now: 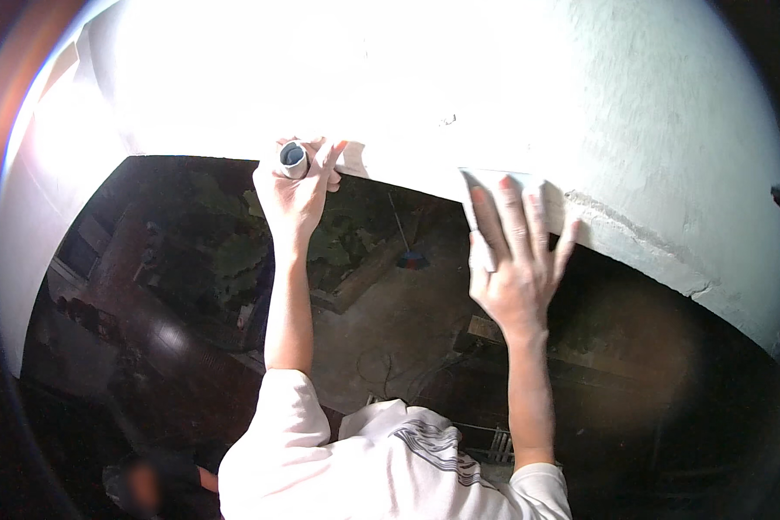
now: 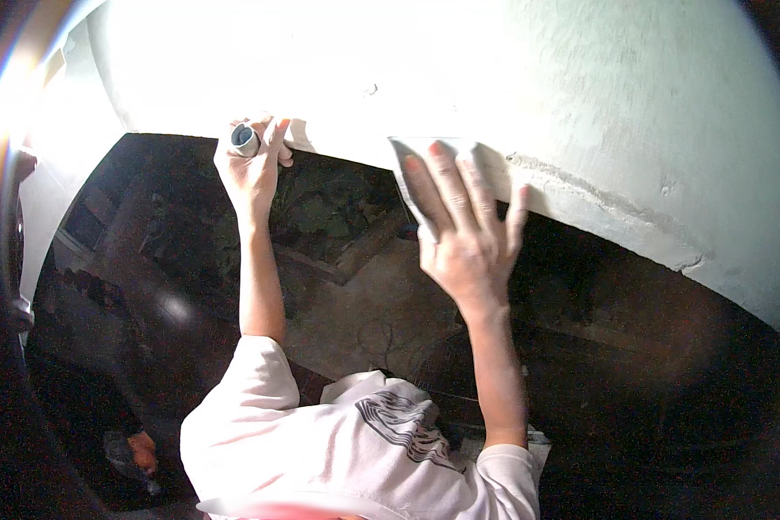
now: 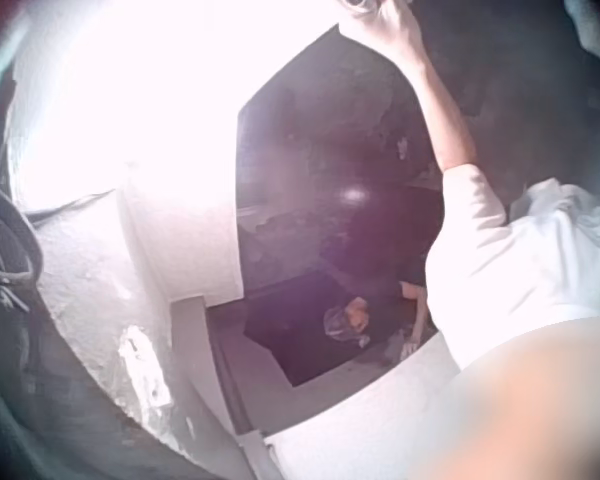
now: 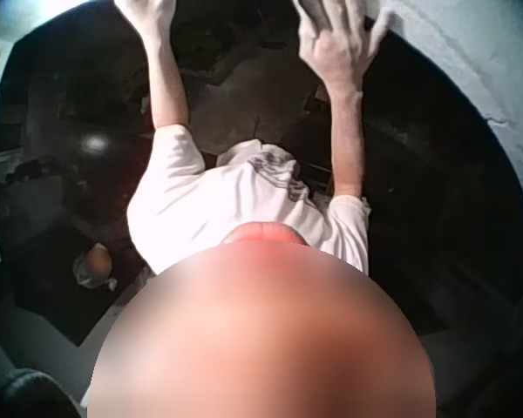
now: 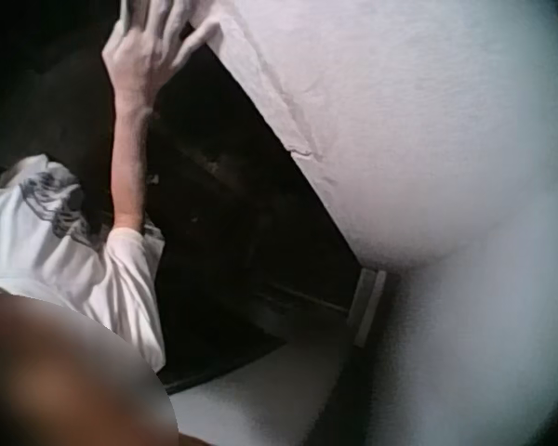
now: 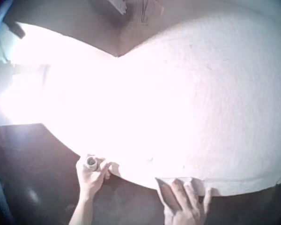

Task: The person smooths a white wall surface using a small rectangular tool held in the right hand while occasionally holding a cylindrical object in the left hand. The person repeatedly rubs the tool along the wall to flatten or even the surface.

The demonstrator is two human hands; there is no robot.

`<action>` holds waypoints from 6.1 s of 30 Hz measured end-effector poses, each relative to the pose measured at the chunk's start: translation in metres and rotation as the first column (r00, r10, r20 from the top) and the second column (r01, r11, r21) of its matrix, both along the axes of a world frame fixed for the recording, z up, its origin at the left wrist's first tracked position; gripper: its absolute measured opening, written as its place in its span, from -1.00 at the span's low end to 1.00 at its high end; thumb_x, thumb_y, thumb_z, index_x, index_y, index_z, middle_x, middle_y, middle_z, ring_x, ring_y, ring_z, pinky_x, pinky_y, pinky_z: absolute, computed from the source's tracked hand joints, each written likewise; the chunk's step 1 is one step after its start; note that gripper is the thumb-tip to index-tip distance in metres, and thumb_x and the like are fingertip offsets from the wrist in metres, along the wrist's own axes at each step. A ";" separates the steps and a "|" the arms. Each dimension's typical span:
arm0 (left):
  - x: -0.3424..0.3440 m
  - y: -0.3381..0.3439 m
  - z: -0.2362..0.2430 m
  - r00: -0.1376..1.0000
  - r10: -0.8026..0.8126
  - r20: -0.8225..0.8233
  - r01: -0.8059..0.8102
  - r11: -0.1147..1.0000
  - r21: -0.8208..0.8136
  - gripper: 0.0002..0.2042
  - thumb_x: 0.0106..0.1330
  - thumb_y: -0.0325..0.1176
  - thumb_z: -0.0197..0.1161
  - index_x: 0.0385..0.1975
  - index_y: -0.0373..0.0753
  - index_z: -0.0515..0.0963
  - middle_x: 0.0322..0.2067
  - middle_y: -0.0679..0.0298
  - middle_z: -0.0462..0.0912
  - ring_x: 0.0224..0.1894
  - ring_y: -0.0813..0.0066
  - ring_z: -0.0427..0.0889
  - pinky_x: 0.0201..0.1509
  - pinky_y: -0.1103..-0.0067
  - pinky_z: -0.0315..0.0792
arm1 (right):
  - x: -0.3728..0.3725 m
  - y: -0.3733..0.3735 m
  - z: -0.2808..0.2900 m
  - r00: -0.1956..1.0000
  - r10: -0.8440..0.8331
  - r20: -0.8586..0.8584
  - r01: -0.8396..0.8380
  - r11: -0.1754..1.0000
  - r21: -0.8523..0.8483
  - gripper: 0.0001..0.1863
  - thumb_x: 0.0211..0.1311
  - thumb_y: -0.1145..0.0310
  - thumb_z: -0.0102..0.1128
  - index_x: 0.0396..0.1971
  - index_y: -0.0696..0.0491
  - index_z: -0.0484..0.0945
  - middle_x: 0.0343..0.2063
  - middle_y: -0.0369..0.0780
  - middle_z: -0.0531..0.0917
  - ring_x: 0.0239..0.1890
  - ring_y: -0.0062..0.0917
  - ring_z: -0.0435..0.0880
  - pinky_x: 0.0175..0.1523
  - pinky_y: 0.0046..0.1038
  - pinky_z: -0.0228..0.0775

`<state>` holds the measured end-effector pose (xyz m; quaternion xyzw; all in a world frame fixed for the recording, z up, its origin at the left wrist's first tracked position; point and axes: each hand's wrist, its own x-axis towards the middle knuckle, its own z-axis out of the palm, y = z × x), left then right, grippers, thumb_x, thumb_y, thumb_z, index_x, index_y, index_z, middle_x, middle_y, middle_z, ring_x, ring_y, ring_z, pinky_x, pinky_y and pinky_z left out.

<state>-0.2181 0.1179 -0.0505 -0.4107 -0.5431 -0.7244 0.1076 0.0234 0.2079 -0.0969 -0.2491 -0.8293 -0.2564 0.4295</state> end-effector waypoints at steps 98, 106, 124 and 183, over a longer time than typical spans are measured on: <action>0.049 -0.022 0.039 0.943 -0.321 -0.090 0.330 0.937 0.116 -0.73 0.34 -0.17 0.25 -0.43 -0.26 0.53 -0.78 0.33 0.48 -0.82 0.73 0.33 -0.80 0.77 0.09 | 0.014 0.012 0.038 0.962 0.053 0.268 -0.097 0.984 0.151 -0.22 0.16 0.17 0.20 0.37 -0.49 0.07 0.41 -0.49 0.13 0.38 -0.66 0.18 0.50 -0.09 -0.18; 0.066 -0.098 0.117 0.413 -0.324 -0.851 0.431 0.893 -0.131 -0.53 0.09 0.04 0.30 -0.19 -0.24 0.48 -0.53 0.26 0.51 -0.63 0.47 0.46 -0.62 0.60 0.25 | 0.112 0.053 0.004 0.996 -0.026 0.088 0.009 0.982 0.186 -0.35 0.12 0.19 0.16 0.27 -0.53 0.29 0.37 -0.53 0.21 0.37 -0.58 0.23 0.53 -0.09 -0.36; 0.150 -0.116 0.169 -0.035 -0.760 -0.649 0.092 0.644 -0.760 -0.48 -0.02 0.15 0.36 -0.30 -0.17 0.45 -0.48 0.22 0.52 -0.53 0.39 0.47 -0.45 0.51 0.30 | 0.121 0.038 0.001 0.987 -0.107 0.124 0.106 0.994 0.015 -0.38 0.19 0.13 0.08 0.30 -0.44 0.28 0.39 -0.36 0.20 0.37 -0.38 0.24 0.45 0.11 -0.27; 0.023 0.043 0.092 0.194 0.257 -0.947 0.009 0.965 0.264 -0.49 -0.16 -0.55 0.46 -0.13 -0.13 0.44 -0.52 0.45 0.65 -0.48 0.54 0.64 -0.38 0.59 0.49 | 0.054 0.049 0.117 0.703 -0.042 -0.710 0.228 0.959 0.168 -0.44 0.41 -0.11 -0.34 0.37 -0.37 0.14 0.42 -0.32 0.10 0.47 -0.28 -0.04 0.45 0.12 -0.42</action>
